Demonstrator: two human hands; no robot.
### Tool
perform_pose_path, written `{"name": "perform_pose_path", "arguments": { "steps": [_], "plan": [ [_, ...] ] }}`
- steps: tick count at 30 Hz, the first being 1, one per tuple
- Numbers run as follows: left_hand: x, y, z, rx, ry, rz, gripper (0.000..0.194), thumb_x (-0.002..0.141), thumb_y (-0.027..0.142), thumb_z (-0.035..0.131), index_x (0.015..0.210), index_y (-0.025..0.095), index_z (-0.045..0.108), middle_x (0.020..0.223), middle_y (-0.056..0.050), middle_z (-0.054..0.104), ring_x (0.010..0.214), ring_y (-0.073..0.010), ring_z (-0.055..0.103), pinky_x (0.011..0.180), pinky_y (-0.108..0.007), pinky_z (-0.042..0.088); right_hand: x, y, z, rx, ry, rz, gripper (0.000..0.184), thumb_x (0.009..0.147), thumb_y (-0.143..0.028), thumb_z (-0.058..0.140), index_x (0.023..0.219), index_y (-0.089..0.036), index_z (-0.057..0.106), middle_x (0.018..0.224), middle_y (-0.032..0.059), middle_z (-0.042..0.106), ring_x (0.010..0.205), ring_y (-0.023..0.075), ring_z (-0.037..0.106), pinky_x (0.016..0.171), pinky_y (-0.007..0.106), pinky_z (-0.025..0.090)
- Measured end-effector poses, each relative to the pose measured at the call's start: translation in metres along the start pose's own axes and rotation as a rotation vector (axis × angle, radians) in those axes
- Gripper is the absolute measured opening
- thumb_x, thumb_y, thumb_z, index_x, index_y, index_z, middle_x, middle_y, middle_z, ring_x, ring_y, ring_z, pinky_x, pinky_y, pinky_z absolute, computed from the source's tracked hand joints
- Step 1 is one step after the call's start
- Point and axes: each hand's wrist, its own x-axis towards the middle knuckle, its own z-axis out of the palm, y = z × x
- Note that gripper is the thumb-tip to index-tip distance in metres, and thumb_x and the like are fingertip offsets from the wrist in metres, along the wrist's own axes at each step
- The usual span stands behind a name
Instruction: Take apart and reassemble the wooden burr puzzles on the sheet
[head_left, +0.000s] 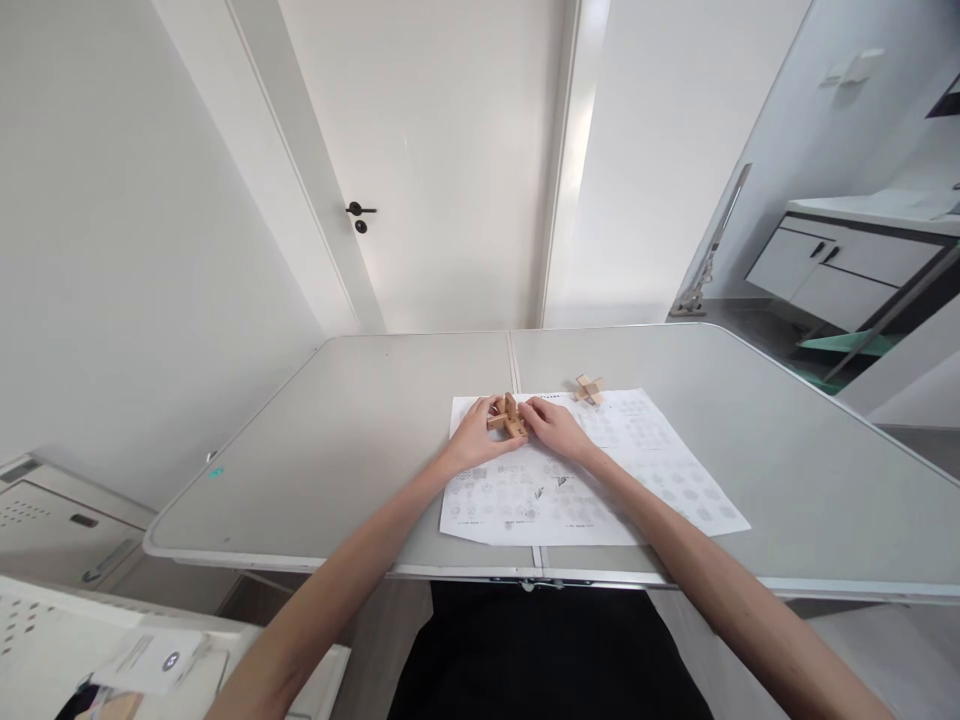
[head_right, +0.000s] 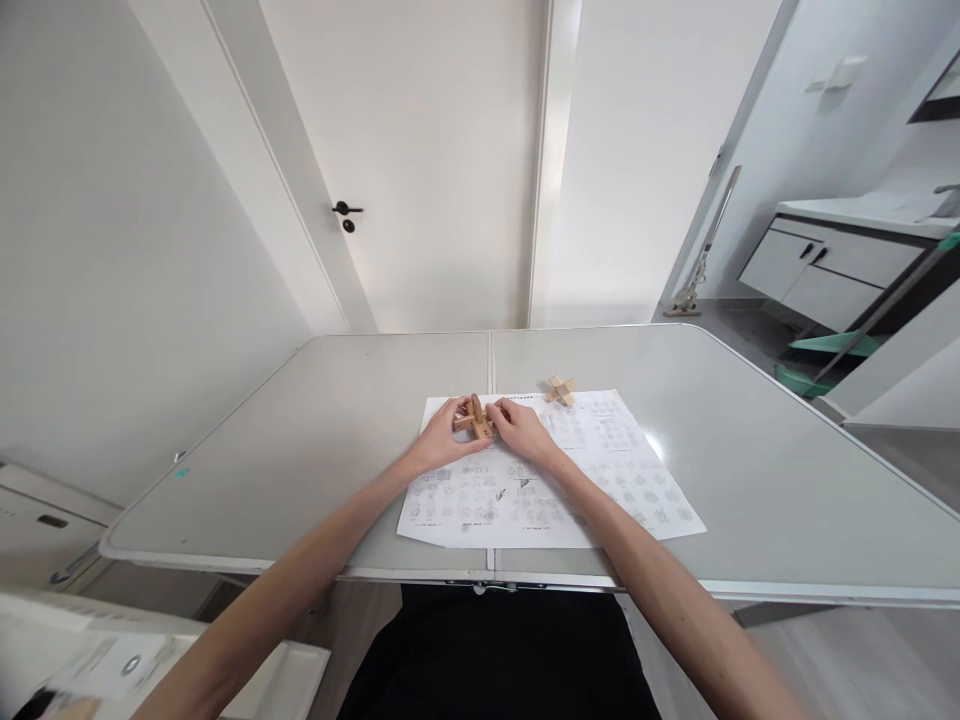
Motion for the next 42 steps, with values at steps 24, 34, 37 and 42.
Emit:
{"name": "perform_pose_path", "arguments": {
  "steps": [24, 34, 37, 42],
  "plan": [
    [0.004, 0.007, -0.006, -0.136, -0.069, -0.178, 0.073, 0.07, 0.047, 0.089, 0.13, 0.02, 0.057, 0.134, -0.013, 0.065, 0.118, -0.0288, 0.066, 0.101, -0.044, 0.051, 0.001, 0.0, -0.007, 0.051, -0.058, -0.045, 0.041, 0.1, -0.056, 0.044, 0.088, -0.022, 0.065, 0.08, 0.0021, 0.069, 0.072, 0.0189, 0.058, 0.072, 0.031, 0.042],
    [0.01, 0.008, -0.014, -0.323, -0.083, -0.225, 0.059, 0.079, 0.052, 0.082, 0.123, 0.018, 0.062, 0.122, -0.013, 0.069, 0.108, -0.026, 0.069, 0.089, -0.036, 0.053, -0.003, -0.01, -0.012, 0.234, -0.11, -0.113, 0.045, 0.101, -0.06, 0.045, 0.079, -0.023, 0.056, 0.064, -0.0031, 0.052, 0.06, 0.0146, 0.045, 0.061, 0.029, 0.036],
    [0.011, 0.007, -0.015, -0.339, -0.07, -0.201, 0.059, 0.081, 0.052, 0.08, 0.126, 0.019, 0.061, 0.118, -0.011, 0.069, 0.103, -0.0239, 0.068, 0.085, -0.034, 0.052, -0.005, -0.014, -0.013, 0.339, -0.132, -0.117, 0.045, 0.099, -0.063, 0.048, 0.08, -0.023, 0.056, 0.065, -0.0028, 0.051, 0.058, 0.0136, 0.044, 0.058, 0.028, 0.036],
    [0.01, 0.006, -0.015, -0.25, -0.13, -0.109, 0.058, 0.082, 0.051, 0.078, 0.128, 0.02, 0.063, 0.113, -0.01, 0.066, 0.099, -0.0228, 0.064, 0.085, -0.035, 0.05, -0.004, -0.015, -0.012, 0.507, -0.111, -0.085, 0.048, 0.096, -0.067, 0.054, 0.078, -0.023, 0.055, 0.065, -0.0028, 0.051, 0.054, 0.0119, 0.041, 0.054, 0.028, 0.033]
  ]
}}
